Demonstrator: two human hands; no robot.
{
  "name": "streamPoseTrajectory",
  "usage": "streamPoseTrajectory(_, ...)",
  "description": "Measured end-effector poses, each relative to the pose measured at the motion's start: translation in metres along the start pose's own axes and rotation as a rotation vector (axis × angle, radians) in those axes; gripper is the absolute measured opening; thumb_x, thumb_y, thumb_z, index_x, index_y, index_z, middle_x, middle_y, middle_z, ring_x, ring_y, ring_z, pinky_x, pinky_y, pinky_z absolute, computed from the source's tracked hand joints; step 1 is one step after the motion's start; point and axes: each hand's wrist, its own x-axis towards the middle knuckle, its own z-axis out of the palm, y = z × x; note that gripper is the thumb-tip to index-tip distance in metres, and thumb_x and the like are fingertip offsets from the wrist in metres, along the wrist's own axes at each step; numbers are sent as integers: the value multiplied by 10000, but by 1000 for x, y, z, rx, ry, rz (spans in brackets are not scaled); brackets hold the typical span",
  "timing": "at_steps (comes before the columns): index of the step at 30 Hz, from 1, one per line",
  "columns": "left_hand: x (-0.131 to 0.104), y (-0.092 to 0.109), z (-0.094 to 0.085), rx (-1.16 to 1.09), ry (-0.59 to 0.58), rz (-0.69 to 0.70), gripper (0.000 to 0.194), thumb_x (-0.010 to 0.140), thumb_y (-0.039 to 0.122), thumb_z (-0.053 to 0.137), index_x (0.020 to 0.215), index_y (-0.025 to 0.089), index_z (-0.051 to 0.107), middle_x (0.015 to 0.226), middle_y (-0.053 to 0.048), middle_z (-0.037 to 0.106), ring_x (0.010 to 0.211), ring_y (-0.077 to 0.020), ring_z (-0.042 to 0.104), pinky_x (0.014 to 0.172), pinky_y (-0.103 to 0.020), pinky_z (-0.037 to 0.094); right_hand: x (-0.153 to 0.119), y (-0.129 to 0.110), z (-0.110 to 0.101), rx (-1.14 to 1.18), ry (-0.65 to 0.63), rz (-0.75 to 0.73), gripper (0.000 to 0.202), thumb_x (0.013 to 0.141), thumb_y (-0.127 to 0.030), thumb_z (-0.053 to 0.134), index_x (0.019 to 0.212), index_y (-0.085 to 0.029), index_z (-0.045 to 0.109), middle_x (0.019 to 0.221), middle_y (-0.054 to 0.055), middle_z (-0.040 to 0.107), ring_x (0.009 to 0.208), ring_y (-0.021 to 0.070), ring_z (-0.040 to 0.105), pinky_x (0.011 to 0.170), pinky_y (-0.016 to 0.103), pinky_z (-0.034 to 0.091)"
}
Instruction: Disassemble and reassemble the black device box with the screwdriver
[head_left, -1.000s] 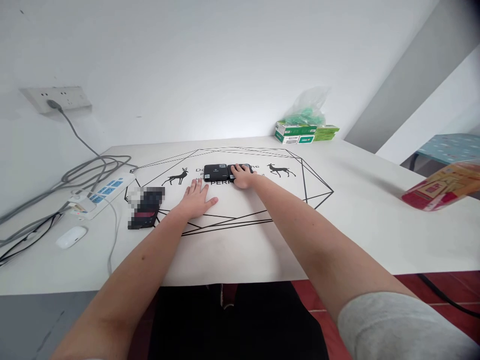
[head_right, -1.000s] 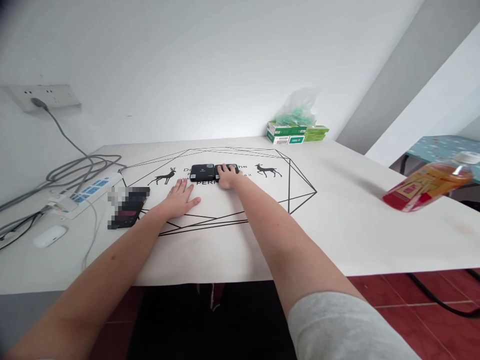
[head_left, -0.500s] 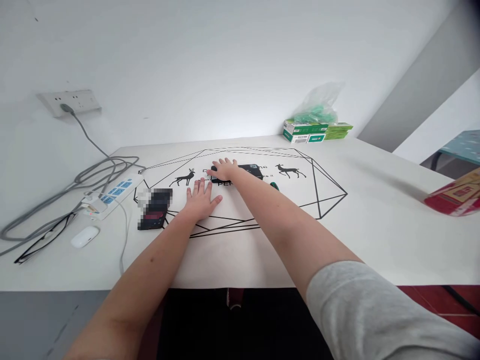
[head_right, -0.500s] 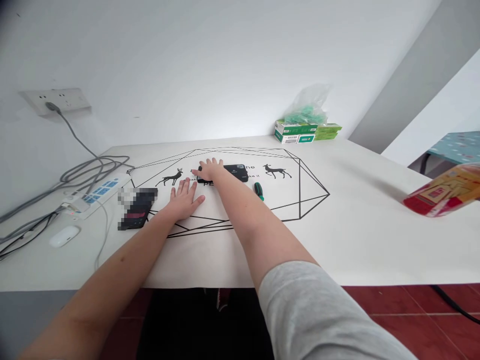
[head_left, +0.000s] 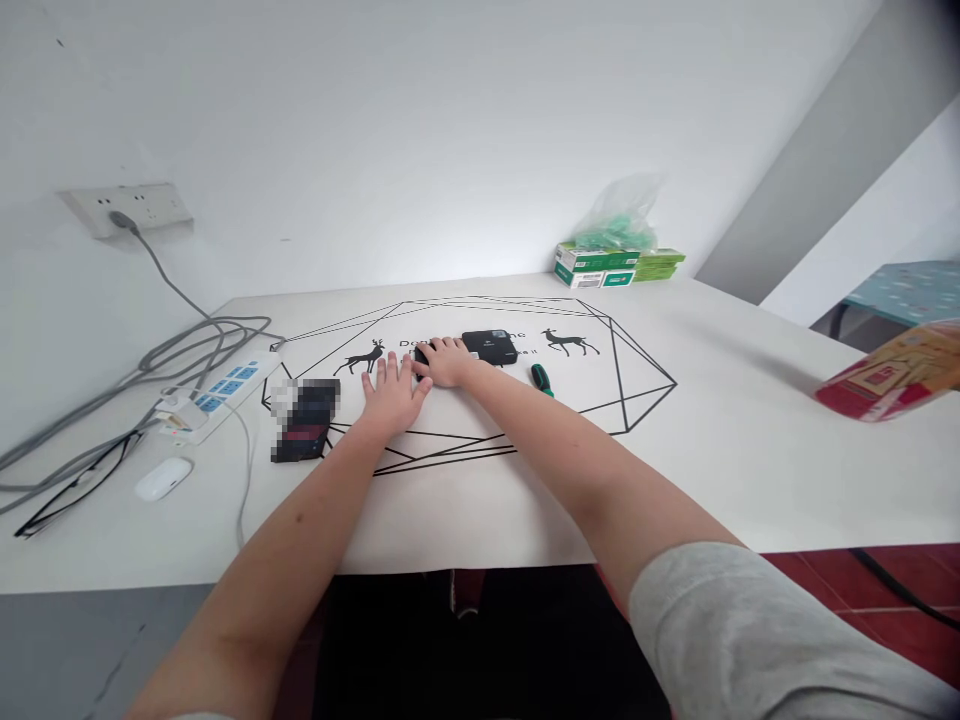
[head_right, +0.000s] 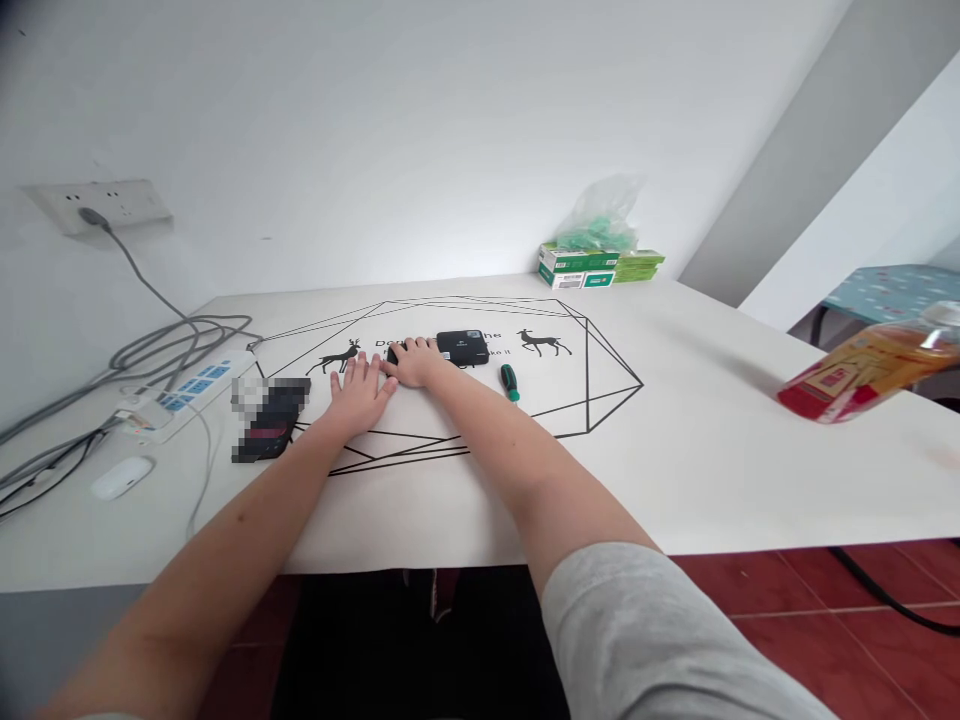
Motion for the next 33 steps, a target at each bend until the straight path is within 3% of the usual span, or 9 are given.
streamPoseTrajectory(4,9,-6,2,-280,275,-48,665,1183,544,274,1695,166,463,1756,-214,460,1674,-393,361,1362,-681,231,-46,-5,3,-18,3,-87,891,1057,-761,413,1740,-190,380,1766,221,443,1643,436,385,1353,584,269)
streamPoseTrajectory(9,7,-11,0,-518,435,221,723,1168,691,197,1458,218,660,1487,-174,686,1479,-339,577,1322,-567,378,-107,-1,-5,44,1,-232,1098,812,-782,790,1665,-162,485,1636,254,567,1519,479,497,1298,652,337)
streamPoseTrajectory(12,-2,-8,-5,-589,269,390,857,1123,810,157,1586,213,560,1589,-186,604,1526,-320,541,1318,-530,390,-126,14,-16,388,0,-182,1252,691,-687,915,1709,-167,403,1677,249,518,1585,484,430,1322,685,309)
streamPoseTrajectory(16,-15,3,-12,-684,-103,523,1250,936,1019,428,1825,260,-15,1869,-198,192,1688,-387,334,1330,-563,370,-126,36,-22,1171,80,-169,1343,680,-636,935,1768,-296,225,1760,175,386,1616,362,434,1318,558,417)
streamPoseTrajectory(20,-24,14,-14,-627,-178,550,1450,790,823,859,1832,243,34,1848,-201,216,1713,-454,222,1378,-595,279,-118,50,-15,1462,34,-239,1402,511,-582,1063,1699,-378,346,1680,128,464,1518,342,542,1253,543,521)
streamPoseTrajectory(24,-30,19,-19,-525,-213,504,1302,815,584,886,1829,261,138,1764,-170,348,1645,-440,355,1339,-571,377,-118,74,-25,1232,-108,-240,1291,499,-589,1074,1618,-279,510,1631,162,573,1479,369,603,1264,573,508)
streamPoseTrajectory(28,-34,22,-26,-330,-310,532,1165,766,515,906,1776,288,370,1741,-143,384,1618,-466,354,1340,-600,359,-124,108,-42,599,162,208,645,965,-638,723,1393,-156,715,1513,213,691,1429,379,654,1259,564,486)
streamPoseTrajectory(30,-34,23,-28,-283,-339,538,1128,772,524,895,1762,289,408,1728,-144,403,1593,-474,373,1330,-618,358,-125,119,-42,327,113,449,662,951,-575,764,1422,-115,694,1546,283,645,1375,435,681,1150,600,552)
streamPoseTrajectory(33,-33,22,-26,-257,-366,550,1104,785,566,883,1755,301,427,1714,-147,424,1569,-474,385,1319,-647,348,-123,122,-37,265,32,503,625,816,-380,917,1351,-110,738,1417,290,725,1232,440,751,1029,567,604)
